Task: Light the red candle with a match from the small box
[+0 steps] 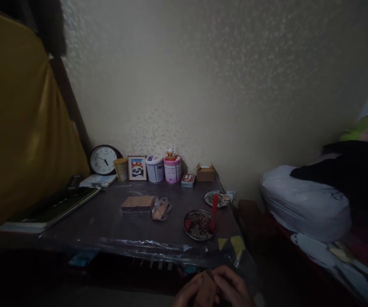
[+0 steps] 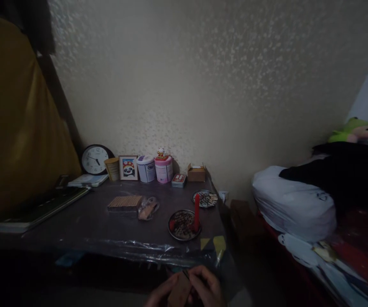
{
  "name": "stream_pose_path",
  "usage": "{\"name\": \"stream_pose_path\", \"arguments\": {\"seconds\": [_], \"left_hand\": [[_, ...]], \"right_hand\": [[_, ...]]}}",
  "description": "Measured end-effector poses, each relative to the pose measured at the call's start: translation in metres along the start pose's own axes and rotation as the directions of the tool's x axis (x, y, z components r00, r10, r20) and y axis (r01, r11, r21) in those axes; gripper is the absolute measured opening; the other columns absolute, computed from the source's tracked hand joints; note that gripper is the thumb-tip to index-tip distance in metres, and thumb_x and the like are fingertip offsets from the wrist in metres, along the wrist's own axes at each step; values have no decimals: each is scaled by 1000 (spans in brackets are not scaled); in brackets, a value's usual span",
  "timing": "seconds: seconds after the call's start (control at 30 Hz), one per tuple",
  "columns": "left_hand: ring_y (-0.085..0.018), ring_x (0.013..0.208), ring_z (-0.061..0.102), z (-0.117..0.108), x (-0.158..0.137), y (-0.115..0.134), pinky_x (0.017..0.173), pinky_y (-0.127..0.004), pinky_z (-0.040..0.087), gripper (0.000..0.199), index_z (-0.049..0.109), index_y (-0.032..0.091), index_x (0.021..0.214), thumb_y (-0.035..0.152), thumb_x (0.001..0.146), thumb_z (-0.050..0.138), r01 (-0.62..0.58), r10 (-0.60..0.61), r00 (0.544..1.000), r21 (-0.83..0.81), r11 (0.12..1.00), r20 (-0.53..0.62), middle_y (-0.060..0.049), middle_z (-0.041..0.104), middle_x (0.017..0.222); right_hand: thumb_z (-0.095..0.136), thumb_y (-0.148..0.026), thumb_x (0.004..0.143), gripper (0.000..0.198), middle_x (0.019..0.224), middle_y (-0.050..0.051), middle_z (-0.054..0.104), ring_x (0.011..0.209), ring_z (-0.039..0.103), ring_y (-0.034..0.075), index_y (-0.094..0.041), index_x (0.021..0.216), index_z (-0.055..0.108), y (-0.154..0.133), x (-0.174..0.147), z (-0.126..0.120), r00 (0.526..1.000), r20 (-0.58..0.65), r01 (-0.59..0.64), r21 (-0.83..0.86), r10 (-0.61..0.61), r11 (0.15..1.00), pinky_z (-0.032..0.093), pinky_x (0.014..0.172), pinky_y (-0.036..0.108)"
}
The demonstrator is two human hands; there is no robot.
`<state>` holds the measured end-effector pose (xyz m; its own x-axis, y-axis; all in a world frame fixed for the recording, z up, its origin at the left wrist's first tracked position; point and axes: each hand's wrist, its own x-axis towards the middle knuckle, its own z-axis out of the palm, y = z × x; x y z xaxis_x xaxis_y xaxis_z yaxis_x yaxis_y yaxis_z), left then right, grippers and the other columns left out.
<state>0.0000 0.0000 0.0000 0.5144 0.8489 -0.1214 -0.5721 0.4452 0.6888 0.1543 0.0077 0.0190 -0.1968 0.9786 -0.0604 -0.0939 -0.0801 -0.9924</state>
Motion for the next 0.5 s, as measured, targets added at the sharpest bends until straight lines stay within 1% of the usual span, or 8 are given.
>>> {"name": "stream_pose_path", "arguments": {"seconds": [0.07,0.13,0.27,0.4,0.43,0.5], "left_hand": [[-17,61,59,0,0,1,57,-27,42,46,66,13,95,51,69,62,20,-20,1000,-23,1000,6,-10,68,76],[-16,59,59,2,-1,2,57,-26,42,47,65,12,95,50,68,63,35,-36,999,-52,998,-13,-10,68,73],[-14,53,59,8,-2,4,52,-22,41,43,66,9,90,48,72,59,66,-71,996,-93,993,-60,-8,67,65],[-10,47,56,16,-4,10,47,-18,39,40,67,6,83,44,77,55,165,-181,975,-122,979,-127,-7,66,62],[-10,46,55,18,-5,12,46,-18,38,41,67,6,82,45,78,55,168,-184,974,-121,978,-134,-7,66,61],[-10,46,55,23,-6,15,45,-19,39,42,67,7,82,47,77,55,134,-145,982,-96,986,-124,-7,66,59]], "right_hand": [[65,-49,70,31,55,-5,53,50,50,10,-19,72,61,3,0,-1,999,31,-12,43,11,999,40,51,20],[66,-47,71,28,57,-5,54,51,51,9,-19,73,61,7,1,-1,999,40,-33,70,30,997,40,52,20],[65,-46,73,27,56,-5,54,50,51,10,-19,74,60,13,2,-3,998,47,-41,72,38,997,40,51,21],[64,-46,74,27,54,-5,53,51,51,10,-19,74,61,15,3,-5,997,71,-20,32,18,999,39,51,21],[64,-46,74,27,54,-5,53,50,51,10,-20,74,61,14,4,-5,997,75,-16,26,14,1000,39,51,21],[65,-48,72,29,52,-5,52,49,49,9,-19,74,60,11,3,-4,997,79,-12,19,10,1000,38,51,21]]}}
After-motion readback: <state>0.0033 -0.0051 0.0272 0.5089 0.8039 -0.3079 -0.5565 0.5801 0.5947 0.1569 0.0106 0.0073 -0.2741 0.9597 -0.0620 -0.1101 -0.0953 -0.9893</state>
